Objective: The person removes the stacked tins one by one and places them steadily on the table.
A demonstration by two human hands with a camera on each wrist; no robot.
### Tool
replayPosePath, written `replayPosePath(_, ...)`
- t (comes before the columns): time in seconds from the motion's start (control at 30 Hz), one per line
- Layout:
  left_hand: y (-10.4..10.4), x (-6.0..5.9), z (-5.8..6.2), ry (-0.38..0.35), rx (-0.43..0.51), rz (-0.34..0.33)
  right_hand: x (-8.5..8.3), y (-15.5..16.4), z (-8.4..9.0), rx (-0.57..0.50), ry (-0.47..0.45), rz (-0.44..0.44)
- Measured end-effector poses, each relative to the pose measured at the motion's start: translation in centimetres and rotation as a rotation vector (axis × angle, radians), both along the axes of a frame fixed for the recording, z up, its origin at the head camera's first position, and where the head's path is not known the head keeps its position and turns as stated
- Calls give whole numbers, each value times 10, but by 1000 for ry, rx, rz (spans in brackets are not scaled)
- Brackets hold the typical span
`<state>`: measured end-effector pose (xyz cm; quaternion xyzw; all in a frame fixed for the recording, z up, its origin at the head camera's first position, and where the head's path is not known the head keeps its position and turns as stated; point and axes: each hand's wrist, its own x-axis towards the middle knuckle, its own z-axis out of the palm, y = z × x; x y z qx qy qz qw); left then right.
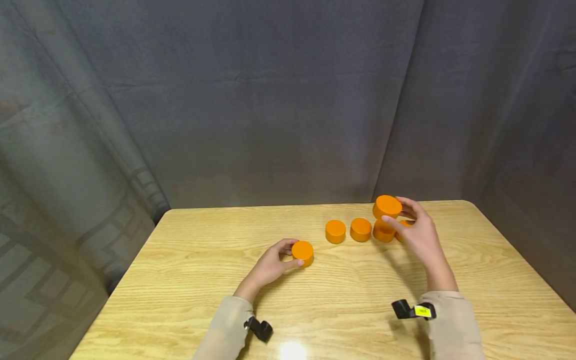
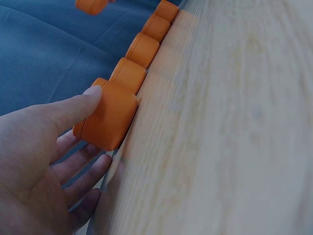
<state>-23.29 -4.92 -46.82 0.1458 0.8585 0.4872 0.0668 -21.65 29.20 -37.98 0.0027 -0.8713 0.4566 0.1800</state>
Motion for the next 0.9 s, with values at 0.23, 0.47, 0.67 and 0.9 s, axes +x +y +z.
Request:
replayPosePath(0.23,1,-2,2,9,-11,-5,0,11,-1,-1,-8,-31)
replayPosePath(0.47,1,-3,4,13,-6,-10,0,21,-2,6,-11,-67)
replayPosePath(0.67,1,-1,1,-6,-1,-6,2,29,-4,8,6,-91)
replayPosePath(0.9,0,1,1,2,2,-7,2,36,-8,4,-5,-124)
